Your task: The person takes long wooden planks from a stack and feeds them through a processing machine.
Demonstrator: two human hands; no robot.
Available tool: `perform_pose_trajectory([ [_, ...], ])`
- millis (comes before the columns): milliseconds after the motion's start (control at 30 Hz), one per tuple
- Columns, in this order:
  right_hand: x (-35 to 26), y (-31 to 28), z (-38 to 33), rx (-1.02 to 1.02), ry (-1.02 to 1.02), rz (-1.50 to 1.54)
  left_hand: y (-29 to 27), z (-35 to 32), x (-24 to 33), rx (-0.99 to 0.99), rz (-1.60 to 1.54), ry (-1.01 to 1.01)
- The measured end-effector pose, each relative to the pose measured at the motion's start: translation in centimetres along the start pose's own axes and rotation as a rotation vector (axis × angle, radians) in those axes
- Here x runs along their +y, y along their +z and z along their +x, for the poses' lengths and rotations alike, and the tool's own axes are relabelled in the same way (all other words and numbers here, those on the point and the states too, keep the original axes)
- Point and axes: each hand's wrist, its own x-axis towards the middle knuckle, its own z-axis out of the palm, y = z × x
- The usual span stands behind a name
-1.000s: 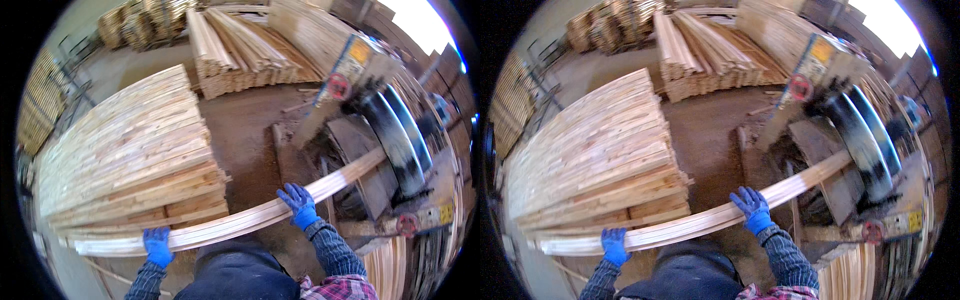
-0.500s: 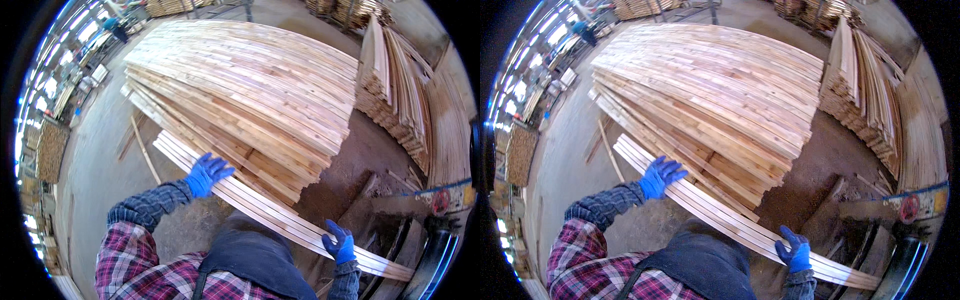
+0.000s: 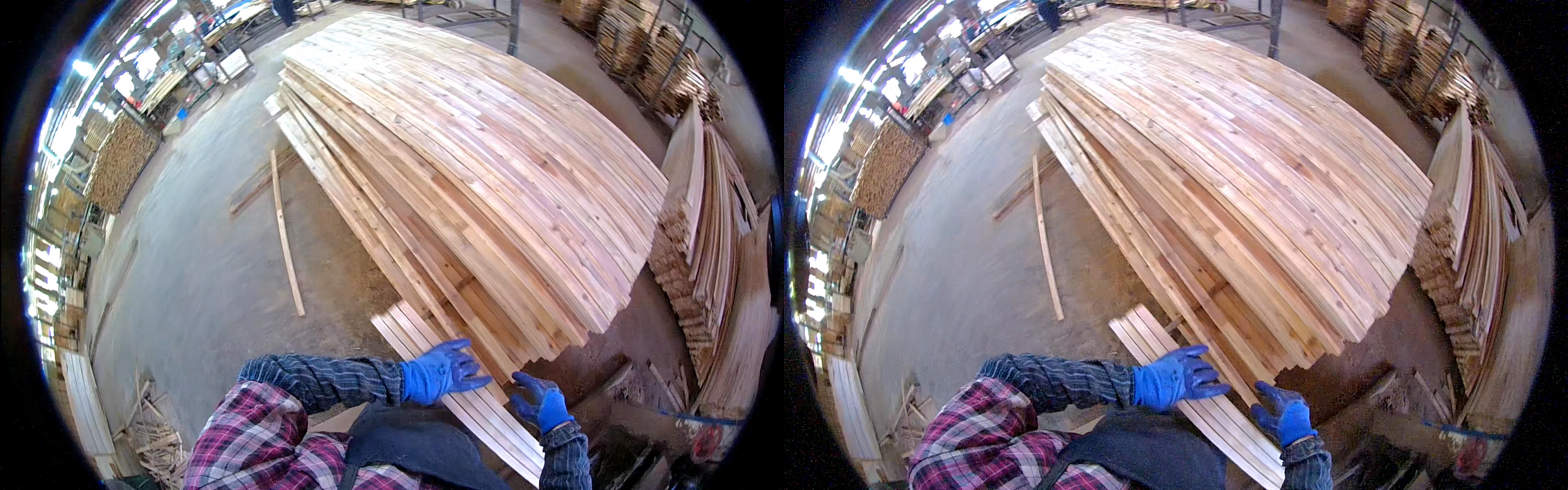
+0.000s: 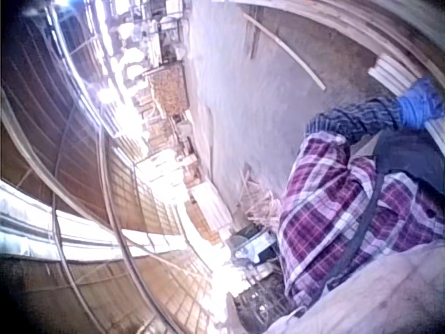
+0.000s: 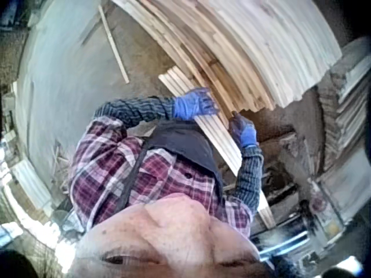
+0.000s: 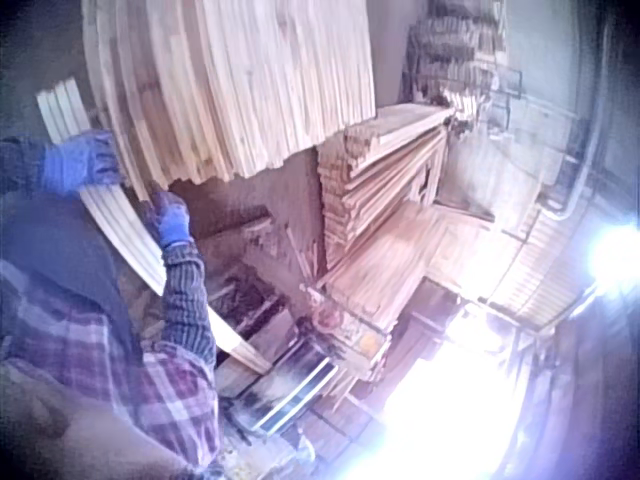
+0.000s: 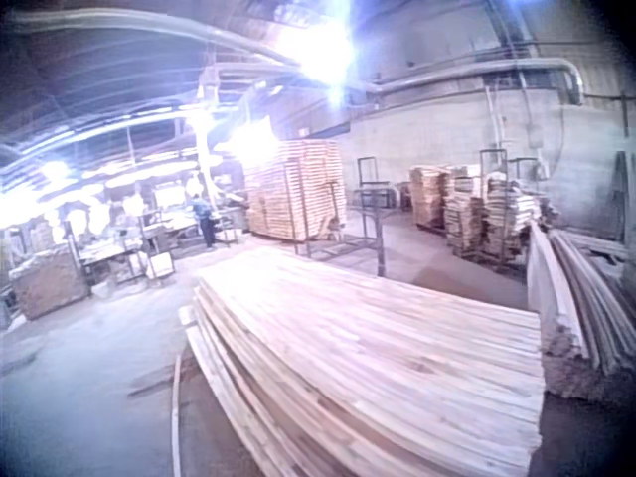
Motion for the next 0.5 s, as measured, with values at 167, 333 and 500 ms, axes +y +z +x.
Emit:
perform_pose_trajectory([
  [167, -0.1, 1.7, 6.5, -0.114, 0.003, 0.055, -2.9, -2.2, -5.1, -0.045, -0.126, -0.043],
  [333, 4.9, 6.6, 12.1, -0.266, 0.079, 0.08, 3.8, -5.6, -13.4, 0.184, -1.065, -0.504],
  [500, 11.4, 14.6, 19.0, -0.314, 0.106, 0.043, 17.6, -8.4, -20.6, 0.244, -1.354, -1.232],
])
